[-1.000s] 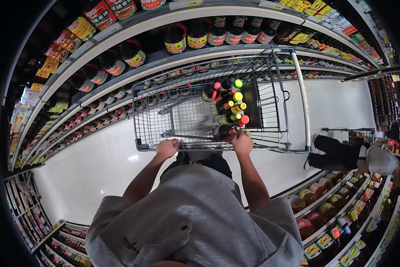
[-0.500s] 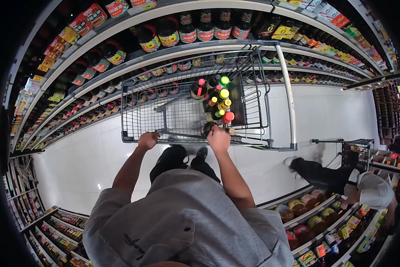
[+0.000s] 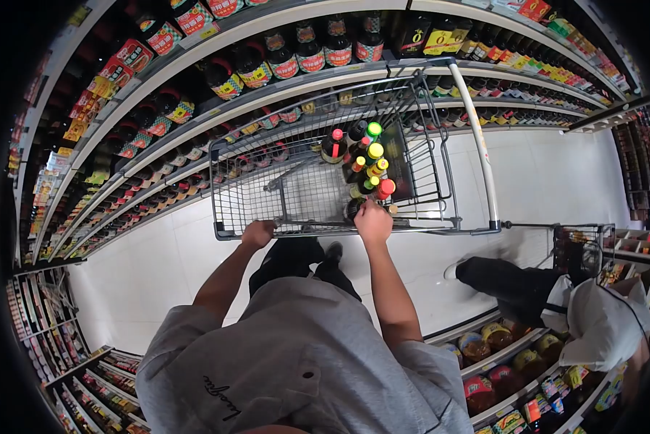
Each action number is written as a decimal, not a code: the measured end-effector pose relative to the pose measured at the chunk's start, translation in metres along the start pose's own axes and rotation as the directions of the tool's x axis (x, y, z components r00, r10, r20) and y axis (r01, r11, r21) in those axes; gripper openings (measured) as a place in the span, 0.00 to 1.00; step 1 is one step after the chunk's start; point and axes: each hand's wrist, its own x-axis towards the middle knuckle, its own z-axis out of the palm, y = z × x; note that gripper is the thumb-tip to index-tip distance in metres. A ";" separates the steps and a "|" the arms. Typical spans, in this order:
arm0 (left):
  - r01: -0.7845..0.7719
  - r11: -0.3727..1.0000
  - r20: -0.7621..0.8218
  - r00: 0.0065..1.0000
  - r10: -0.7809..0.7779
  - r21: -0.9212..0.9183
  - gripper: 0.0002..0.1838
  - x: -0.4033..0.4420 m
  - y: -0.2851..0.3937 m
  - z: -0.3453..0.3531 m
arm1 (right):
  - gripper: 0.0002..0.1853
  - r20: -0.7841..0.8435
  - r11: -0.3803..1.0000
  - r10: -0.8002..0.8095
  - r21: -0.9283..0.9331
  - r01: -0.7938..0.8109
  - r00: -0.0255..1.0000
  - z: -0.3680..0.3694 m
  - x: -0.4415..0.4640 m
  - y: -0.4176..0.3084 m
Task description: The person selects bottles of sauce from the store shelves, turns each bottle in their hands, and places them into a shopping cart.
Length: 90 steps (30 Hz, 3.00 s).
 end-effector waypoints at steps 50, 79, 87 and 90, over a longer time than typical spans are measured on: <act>0.020 1.000 0.218 0.976 -0.022 0.011 0.18 0.077 0.183 -0.032 | 0.08 0.154 0.973 0.161 -0.192 -0.130 0.975 -0.051 0.102 0.128; 0.134 0.988 0.074 0.989 -0.129 -0.073 0.19 0.106 0.241 0.021 | 0.24 -0.268 0.852 -0.260 0.388 0.351 0.928 -0.126 0.449 0.081; 0.157 0.975 -0.003 0.987 -0.160 -0.158 0.19 0.100 0.254 0.009 | 0.32 -0.117 0.981 -0.102 0.153 0.120 0.988 -0.157 0.547 0.015; 0.206 0.953 -0.031 0.975 -0.218 -0.222 0.19 0.110 0.248 0.010 | 0.39 -0.186 0.984 -0.180 -0.023 0.179 0.966 -0.136 0.583 0.030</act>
